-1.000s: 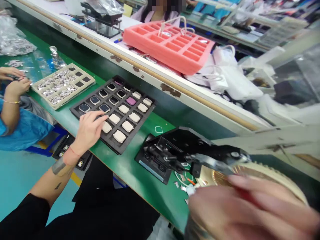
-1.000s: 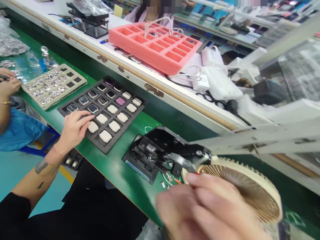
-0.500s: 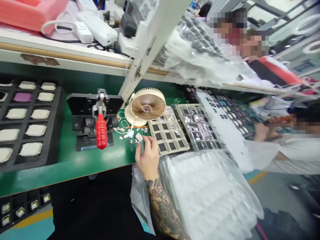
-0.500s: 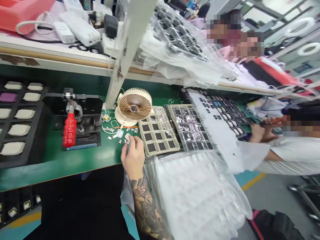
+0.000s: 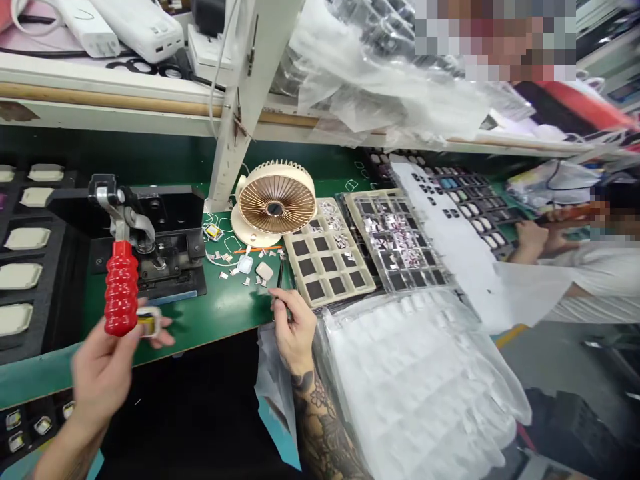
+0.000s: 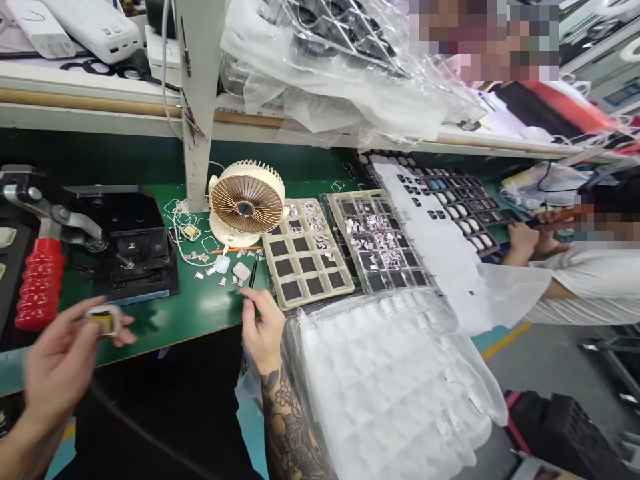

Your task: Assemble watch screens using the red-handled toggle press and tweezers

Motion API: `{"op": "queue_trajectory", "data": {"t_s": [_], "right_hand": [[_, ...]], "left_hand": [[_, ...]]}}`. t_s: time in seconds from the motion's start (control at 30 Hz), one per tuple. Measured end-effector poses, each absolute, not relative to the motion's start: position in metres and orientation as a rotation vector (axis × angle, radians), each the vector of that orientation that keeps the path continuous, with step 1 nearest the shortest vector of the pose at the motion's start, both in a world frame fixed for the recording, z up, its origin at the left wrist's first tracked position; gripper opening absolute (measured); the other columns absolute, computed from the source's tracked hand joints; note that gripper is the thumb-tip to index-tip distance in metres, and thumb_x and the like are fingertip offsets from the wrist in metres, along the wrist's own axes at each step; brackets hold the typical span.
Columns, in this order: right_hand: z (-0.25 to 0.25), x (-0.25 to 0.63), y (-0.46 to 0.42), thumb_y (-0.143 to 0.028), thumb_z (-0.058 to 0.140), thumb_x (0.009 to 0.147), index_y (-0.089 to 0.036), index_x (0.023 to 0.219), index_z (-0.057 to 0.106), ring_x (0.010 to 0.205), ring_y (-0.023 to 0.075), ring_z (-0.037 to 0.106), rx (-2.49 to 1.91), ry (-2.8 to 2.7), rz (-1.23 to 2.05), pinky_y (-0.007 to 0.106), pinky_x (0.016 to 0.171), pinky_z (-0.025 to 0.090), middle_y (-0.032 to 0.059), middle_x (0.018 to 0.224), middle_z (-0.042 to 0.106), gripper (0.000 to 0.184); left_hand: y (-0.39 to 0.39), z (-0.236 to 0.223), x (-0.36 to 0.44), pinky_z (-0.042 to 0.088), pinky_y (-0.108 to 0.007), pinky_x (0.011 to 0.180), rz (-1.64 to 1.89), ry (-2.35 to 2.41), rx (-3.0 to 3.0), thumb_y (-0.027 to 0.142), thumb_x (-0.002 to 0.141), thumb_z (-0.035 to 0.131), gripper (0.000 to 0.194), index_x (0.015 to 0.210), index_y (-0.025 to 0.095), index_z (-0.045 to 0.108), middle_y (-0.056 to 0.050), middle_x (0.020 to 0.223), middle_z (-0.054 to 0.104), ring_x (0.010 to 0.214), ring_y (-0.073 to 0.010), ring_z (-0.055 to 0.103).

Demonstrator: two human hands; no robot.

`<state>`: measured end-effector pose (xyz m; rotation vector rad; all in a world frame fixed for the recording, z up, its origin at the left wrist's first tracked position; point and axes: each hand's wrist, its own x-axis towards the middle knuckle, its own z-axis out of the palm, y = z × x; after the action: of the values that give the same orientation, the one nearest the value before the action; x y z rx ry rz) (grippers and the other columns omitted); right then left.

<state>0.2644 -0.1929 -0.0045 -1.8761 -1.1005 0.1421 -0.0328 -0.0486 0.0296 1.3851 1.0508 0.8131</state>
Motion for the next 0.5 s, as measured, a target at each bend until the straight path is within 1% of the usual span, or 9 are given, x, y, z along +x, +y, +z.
{"op": "queue_trajectory", "data": {"t_s": [0.07, 0.13, 0.17, 0.23, 0.33, 0.43, 0.5], "right_hand": [[0.011, 0.258, -0.191, -0.023, 0.06, 0.104, -0.021, 0.135, 0.073, 0.097, 0.0218, 0.074, -1.661, -1.215, 0.246, 0.038, 0.086, 0.063, 0.0086, 0.107, 0.076, 0.034], [0.025, 0.248, -0.185, -0.018, 0.066, 0.098, -0.023, 0.143, 0.07, 0.101, 0.025, 0.075, -1.504, -1.318, 0.218, 0.044, 0.087, 0.065, 0.01, 0.11, 0.077, 0.045], [0.029, 0.242, -0.181, -0.014, 0.069, 0.096, -0.024, 0.142, 0.07, 0.099, 0.0256, 0.076, -1.444, -1.34, 0.177, 0.045, 0.085, 0.066, 0.0095, 0.107, 0.077, 0.048], [0.034, 0.231, -0.173, -0.008, 0.072, 0.093, -0.026, 0.137, 0.073, 0.091, 0.0251, 0.076, -1.352, -1.344, 0.11, 0.043, 0.077, 0.066, 0.0074, 0.099, 0.078, 0.048], [0.029, 0.221, -0.159, -0.006, 0.073, 0.095, -0.027, 0.128, 0.078, 0.08, 0.0229, 0.075, -1.31, -1.294, 0.086, 0.04, 0.068, 0.065, 0.0053, 0.092, 0.078, 0.039], [0.013, 0.218, -0.145, -0.012, 0.071, 0.101, -0.025, 0.118, 0.081, 0.077, 0.0191, 0.074, -1.451, -1.226, 0.187, 0.036, 0.068, 0.064, 0.0044, 0.091, 0.079, 0.024], [0.002, 0.217, -0.14, -0.017, 0.073, 0.102, -0.023, 0.11, 0.083, 0.078, 0.0174, 0.075, -1.571, -1.222, 0.299, 0.033, 0.071, 0.065, 0.0046, 0.093, 0.08, 0.014]], "left_hand": [[-0.052, 0.007, -0.006, 0.069, -0.046, 0.075, 0.707, 0.954, 1.24, 0.048, 0.106, 0.071, 0.044, 0.142, 0.024, 0.068, -0.009, 0.105, 0.088, 0.081, -0.0286, 0.083], [-0.051, -0.005, 0.012, 0.067, -0.04, 0.074, 0.636, 0.876, 1.176, 0.048, 0.104, 0.075, 0.049, 0.141, 0.017, 0.066, -0.013, 0.104, 0.087, 0.08, -0.0263, 0.083], [-0.049, -0.008, 0.017, 0.067, -0.037, 0.073, 0.63, 0.86, 1.166, 0.047, 0.103, 0.077, 0.05, 0.141, 0.016, 0.065, -0.014, 0.104, 0.087, 0.079, -0.0249, 0.083], [-0.047, -0.007, 0.023, 0.065, -0.034, 0.071, 0.647, 0.852, 1.145, 0.045, 0.103, 0.078, 0.048, 0.139, 0.016, 0.065, -0.012, 0.101, 0.086, 0.077, -0.0228, 0.083], [-0.047, -0.004, 0.027, 0.065, -0.032, 0.07, 0.664, 0.85, 1.105, 0.045, 0.104, 0.077, 0.048, 0.139, 0.015, 0.063, -0.011, 0.097, 0.085, 0.077, -0.0228, 0.083], [-0.048, -0.007, 0.029, 0.065, -0.032, 0.07, 0.704, 0.874, 1.09, 0.045, 0.104, 0.077, 0.05, 0.14, 0.014, 0.063, -0.011, 0.095, 0.085, 0.078, -0.023, 0.083], [-0.048, -0.013, 0.028, 0.065, -0.032, 0.072, 0.729, 0.877, 1.111, 0.044, 0.104, 0.077, 0.05, 0.142, 0.014, 0.064, -0.011, 0.094, 0.084, 0.079, -0.0225, 0.083]]}}
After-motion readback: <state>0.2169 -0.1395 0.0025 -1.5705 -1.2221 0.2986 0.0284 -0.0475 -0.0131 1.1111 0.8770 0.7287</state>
